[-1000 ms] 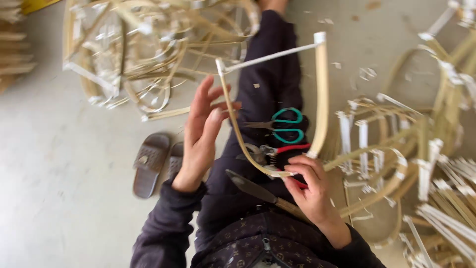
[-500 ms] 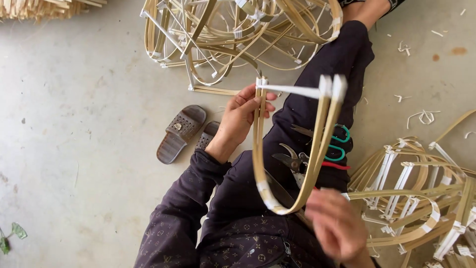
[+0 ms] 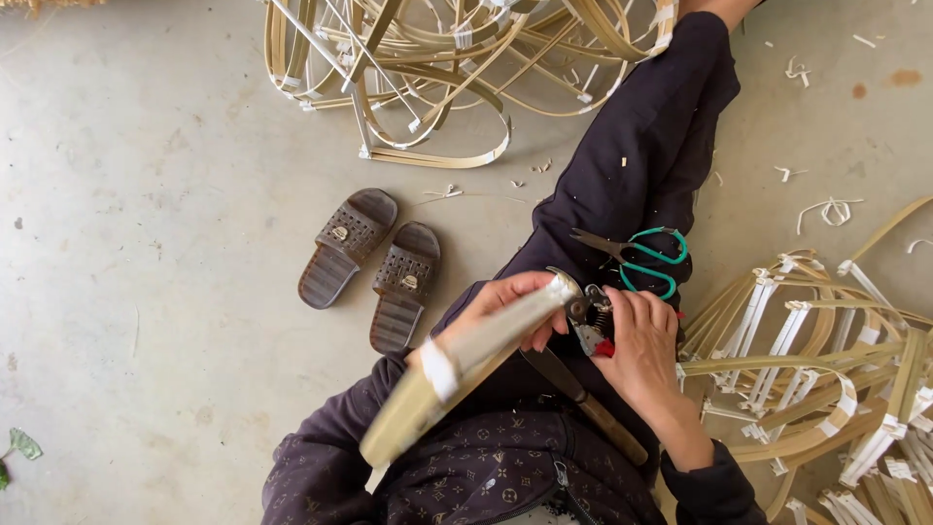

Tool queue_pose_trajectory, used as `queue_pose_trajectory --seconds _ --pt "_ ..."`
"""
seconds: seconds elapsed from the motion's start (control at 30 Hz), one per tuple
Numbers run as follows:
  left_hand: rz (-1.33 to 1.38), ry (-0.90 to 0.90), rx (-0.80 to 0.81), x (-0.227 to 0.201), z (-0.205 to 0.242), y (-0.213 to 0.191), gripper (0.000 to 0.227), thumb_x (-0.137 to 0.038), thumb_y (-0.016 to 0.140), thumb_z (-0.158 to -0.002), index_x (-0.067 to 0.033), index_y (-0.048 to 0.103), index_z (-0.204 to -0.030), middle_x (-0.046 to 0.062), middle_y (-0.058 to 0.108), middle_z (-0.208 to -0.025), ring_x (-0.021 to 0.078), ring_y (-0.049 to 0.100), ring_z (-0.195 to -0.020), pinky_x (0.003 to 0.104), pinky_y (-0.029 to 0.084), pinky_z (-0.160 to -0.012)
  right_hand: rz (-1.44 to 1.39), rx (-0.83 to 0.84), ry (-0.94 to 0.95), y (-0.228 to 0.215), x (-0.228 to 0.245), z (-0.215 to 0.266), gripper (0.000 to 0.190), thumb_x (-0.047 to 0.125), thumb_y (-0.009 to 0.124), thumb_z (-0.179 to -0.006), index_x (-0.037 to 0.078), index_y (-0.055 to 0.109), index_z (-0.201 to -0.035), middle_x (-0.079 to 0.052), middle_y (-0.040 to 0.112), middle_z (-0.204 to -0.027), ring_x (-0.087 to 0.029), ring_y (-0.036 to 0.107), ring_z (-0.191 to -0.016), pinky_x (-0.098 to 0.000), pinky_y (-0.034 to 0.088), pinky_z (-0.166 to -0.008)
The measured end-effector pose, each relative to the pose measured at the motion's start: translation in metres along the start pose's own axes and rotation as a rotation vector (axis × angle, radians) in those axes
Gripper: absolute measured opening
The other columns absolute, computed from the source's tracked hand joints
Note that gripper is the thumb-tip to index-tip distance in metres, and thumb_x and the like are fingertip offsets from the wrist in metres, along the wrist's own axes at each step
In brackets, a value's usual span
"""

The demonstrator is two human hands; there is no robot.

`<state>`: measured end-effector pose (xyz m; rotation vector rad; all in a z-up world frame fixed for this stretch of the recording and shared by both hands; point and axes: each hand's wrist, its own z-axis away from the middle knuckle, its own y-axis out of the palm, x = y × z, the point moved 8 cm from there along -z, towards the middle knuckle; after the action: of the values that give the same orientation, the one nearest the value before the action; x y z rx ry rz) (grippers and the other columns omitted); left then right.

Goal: Assembling and trimming bamboo frame components using shears, scissors, and a utility knife while sitting on the floor.

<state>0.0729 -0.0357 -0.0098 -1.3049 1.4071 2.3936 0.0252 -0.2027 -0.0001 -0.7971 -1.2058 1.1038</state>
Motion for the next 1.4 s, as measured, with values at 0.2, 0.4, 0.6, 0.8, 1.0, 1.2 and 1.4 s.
queue_pose_trajectory --seconds 0.2,0.4,0.6,0.8,1.0,1.2,1.4 --pt "-0.197 0.023 -0.027 -0.007 0.019 0.017 0.034 -0.020 0.053 -0.112 -0.0014 0.062 -0.139 -0.001 0.070 -0.099 0.0027 0.062 -0.087 0.019 0.053 -0.078 -0.381 -0.109 0.082 -0.018 -0.034 0.022 0.059 0.005 0.076 -0.080 0.006 0.052 -0.134 -0.012 0.062 -0.107 -0.027 0.065 -0.100 -0.0424 0.053 -0.087" --pt "-0.306 0.038 -0.002 -0.009 0.018 0.023 0.031 -0.015 0.055 -0.113 0.0000 0.066 -0.137 -0.003 0.064 -0.093 0.0027 0.054 -0.080 0.020 0.050 -0.073 -0.889 -0.573 0.075 -0.100 -0.032 0.057 0.036 0.006 0.061 -0.107 0.008 0.048 -0.140 -0.006 0.060 -0.111 -0.010 0.062 -0.094 -0.0232 0.054 -0.069" --pt "-0.341 0.010 0.003 -0.013 0.013 0.031 0.028 -0.010 0.053 -0.111 -0.0009 0.064 -0.135 -0.002 0.068 -0.101 0.0026 0.060 -0.091 0.021 0.054 -0.081 -0.156 -0.250 -0.198 -0.059 0.022 0.039 0.068 0.004 0.078 -0.073 0.004 0.051 -0.136 -0.011 0.062 -0.104 -0.026 0.063 -0.100 -0.0455 0.052 -0.089" --pt "-0.716 0.173 -0.391 -0.069 0.017 -0.024 0.033 -0.003 0.056 -0.106 -0.0016 0.065 -0.137 0.000 0.067 -0.095 0.0057 0.054 -0.082 0.023 0.052 -0.074 -1.011 -0.255 0.373 -0.038 -0.046 0.047 0.050 0.007 0.069 -0.095 0.005 0.056 -0.143 -0.009 0.063 -0.106 -0.018 0.059 -0.087 -0.0392 0.048 -0.078" --pt "-0.931 0.279 -0.474 -0.178 0.044 0.028 0.043 -0.007 0.056 -0.106 -0.0034 0.056 -0.149 0.005 0.053 -0.098 0.0099 0.049 -0.086 0.025 0.046 -0.075 -1.756 -0.029 0.093 -0.021 -0.006 0.027 0.062 0.007 0.081 -0.087 0.001 0.056 -0.143 -0.013 0.069 -0.114 -0.021 0.068 -0.106 -0.0383 0.057 -0.093" --pt "-0.612 0.145 0.427 -0.160 0.071 0.111 0.041 -0.027 0.060 -0.114 -0.0025 0.059 -0.147 0.013 0.065 -0.133 0.0225 0.064 -0.121 0.038 0.051 -0.111 -1.698 -0.107 0.307 0.011 -0.003 0.007 0.046 0.004 0.067 -0.093 0.000 0.056 -0.137 -0.011 0.069 -0.114 -0.018 0.067 -0.110 -0.0346 0.055 -0.092" --pt "-0.881 0.329 -0.001 -0.104 0.001 0.094 0.046 -0.015 0.066 -0.102 0.0027 0.056 -0.142 0.014 0.062 -0.130 0.0248 0.066 -0.116 0.033 0.054 -0.099 -1.679 -0.052 0.181 0.048 0.008 0.024 0.038 0.004 0.069 -0.094 -0.002 0.059 -0.130 -0.009 0.069 -0.118 -0.017 0.068 -0.110 -0.0306 0.055 -0.097"
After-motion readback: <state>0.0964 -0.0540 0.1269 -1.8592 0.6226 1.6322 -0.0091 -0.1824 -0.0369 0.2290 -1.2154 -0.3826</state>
